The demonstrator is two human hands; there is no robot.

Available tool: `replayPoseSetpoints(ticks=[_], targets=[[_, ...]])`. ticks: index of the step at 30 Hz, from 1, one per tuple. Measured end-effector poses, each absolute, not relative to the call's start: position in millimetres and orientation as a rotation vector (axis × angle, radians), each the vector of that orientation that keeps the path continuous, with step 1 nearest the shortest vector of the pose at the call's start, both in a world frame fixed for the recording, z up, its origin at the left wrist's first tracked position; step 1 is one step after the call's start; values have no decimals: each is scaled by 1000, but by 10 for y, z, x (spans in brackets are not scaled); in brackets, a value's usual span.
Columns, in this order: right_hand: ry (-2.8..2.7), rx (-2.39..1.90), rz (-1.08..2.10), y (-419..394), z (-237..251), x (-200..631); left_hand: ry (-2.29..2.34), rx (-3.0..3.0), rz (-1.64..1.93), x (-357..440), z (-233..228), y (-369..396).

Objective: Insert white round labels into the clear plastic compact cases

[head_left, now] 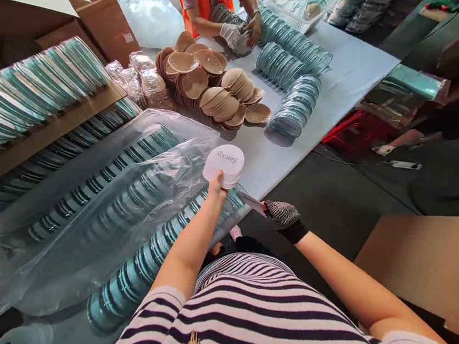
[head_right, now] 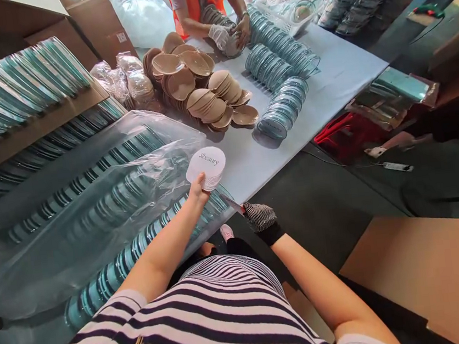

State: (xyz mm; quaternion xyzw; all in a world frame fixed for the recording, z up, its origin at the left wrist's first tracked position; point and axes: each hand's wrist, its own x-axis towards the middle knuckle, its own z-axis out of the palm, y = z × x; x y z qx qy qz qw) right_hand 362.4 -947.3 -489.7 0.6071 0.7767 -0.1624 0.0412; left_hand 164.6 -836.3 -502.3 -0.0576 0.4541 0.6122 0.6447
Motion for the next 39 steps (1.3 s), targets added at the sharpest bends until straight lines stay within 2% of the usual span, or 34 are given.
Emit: replayPoseSetpoints(ticks=[5,11,20,23,28,29,32,36,39], targets=[[2238,1585,-559,-9080,-4950,3292,1036,-96,1392,1566,-5158,-8423],[2110,1687,-631,-8945,-4950,3218,1008,-114,1393,1571,-5186,-8427],[2140,1754,-920,-8970,-5312,3094,995,-86,1390,1577,-5207,-8423],[2126,1815,-1085,-8998,-5350,3066,1035,-85,1383,1590,-5202,-8435],[1834,1849,-1788,-8991,-5264,3059,1081,-61,1416,1646,-5198,-8479],[1788,1861,-1779,-8958,-5219,3080,1082,-55,1423,1656,-5198,-8483],[1930,1990,-1449,-8743,-5048,3181,1085,-48,1461,1671,-5193,-8472],[2284,2490,-1097,-8312,-4785,3211,1093,7,1482,1662,-5115,-8498],[2371,2486,-968,-8258,-4555,3094,1170,34,1460,1623,-4999,-8667]])
